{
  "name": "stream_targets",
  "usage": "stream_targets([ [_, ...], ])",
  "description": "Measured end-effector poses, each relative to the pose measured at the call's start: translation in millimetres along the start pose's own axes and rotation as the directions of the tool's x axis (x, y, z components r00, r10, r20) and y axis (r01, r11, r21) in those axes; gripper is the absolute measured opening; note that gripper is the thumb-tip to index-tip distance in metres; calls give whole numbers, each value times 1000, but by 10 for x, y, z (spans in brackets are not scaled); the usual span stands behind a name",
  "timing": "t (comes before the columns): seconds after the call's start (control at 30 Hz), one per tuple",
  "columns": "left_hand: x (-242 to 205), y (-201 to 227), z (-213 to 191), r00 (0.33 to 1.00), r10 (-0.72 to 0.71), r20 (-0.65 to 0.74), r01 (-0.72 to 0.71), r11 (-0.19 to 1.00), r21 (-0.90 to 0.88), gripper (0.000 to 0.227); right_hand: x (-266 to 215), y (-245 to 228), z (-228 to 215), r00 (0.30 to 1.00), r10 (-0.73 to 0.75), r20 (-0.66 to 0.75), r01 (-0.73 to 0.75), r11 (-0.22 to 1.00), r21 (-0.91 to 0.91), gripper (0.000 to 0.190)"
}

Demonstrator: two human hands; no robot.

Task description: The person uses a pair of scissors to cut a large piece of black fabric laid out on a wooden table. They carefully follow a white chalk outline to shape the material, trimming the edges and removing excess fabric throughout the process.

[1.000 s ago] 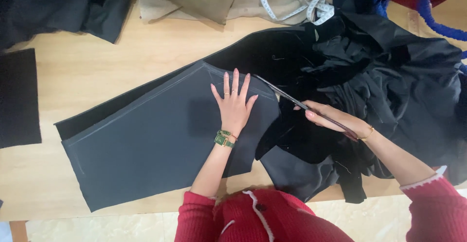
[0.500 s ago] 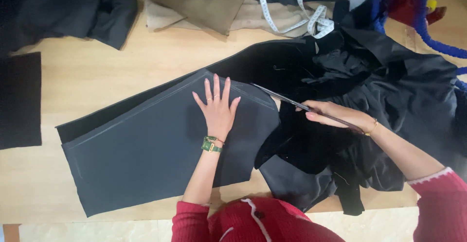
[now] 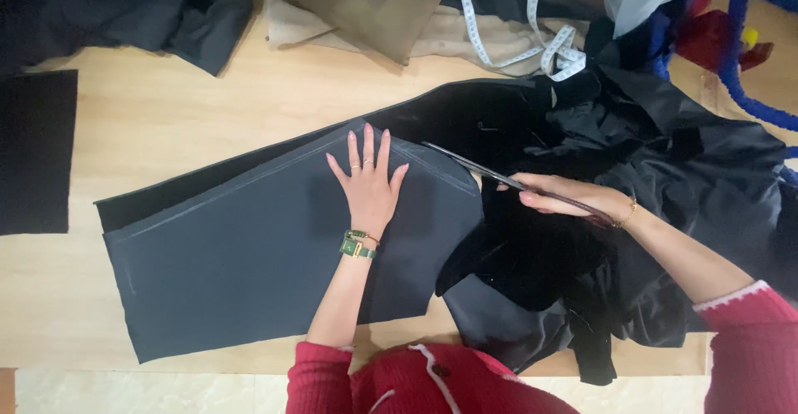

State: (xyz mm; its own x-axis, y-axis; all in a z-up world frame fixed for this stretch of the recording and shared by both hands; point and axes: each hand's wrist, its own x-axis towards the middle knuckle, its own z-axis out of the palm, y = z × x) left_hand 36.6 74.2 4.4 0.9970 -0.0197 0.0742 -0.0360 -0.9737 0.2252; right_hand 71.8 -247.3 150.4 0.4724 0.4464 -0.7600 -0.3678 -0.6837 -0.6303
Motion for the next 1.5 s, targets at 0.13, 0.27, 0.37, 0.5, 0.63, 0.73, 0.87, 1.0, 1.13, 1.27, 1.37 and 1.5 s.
stream_targets([
  [0.13, 15, -6, -25, 1000, -11, -6, 12, 1000, 11, 63, -46, -241, 86, 998, 63, -27, -64, 998, -5, 71],
  [0.27, 23, -19, -10, 1000, -9, -1, 9, 1000, 18, 64, 180, 195, -29, 998, -61, 18, 63, 994, -94, 61],
  [0.37, 28, -28, -5, 1000, -12, 9, 12, 1000, 8, 63, 265, 315, -102, 991, -129, 44, 134, 982, -135, 55],
  [0.5, 38, -43, -17, 1000, -10, 4, 10, 1000, 18, 63, 234, 217, -146, 987, -149, 63, 157, 975, -158, 46],
  [0.63, 76, -157, -30, 1000, -25, -2, 25, 999, 29, 64, 135, -138, -158, 990, -118, 74, 134, 953, -273, 50],
  [0.73, 87, -210, -35, 998, -54, -33, 55, 998, 43, 63, 230, -183, -153, 987, -130, 89, 153, 932, -327, 49],
  [0.87, 87, -227, -25, 998, -54, -22, 55, 998, 39, 64, 293, -383, -96, 989, -118, 88, 142, 920, -364, 45],
  [1.0, 87, -222, -36, 999, -49, -22, 49, 998, 41, 64, 420, -318, -86, 988, -125, 88, 148, 920, -362, 44],
  [1.13, 94, -222, -12, 998, -49, -44, 51, 998, 41, 65, 574, -92, -115, 986, -145, 85, 166, 926, -339, 40],
  [1.27, 127, -246, 10, 994, -65, -83, 69, 997, 43, 64, 576, -72, -95, 987, -140, 80, 158, 943, -291, 38],
  [1.37, 180, -310, 24, 986, -69, -150, 79, 995, 66, 63, 576, -230, -50, 986, -149, 80, 167, 926, -338, 40],
  [1.5, 211, -381, 23, 974, -43, -225, 60, 996, 71, 60, 591, -398, 4, 983, -163, 85, 183, 890, -418, 44],
])
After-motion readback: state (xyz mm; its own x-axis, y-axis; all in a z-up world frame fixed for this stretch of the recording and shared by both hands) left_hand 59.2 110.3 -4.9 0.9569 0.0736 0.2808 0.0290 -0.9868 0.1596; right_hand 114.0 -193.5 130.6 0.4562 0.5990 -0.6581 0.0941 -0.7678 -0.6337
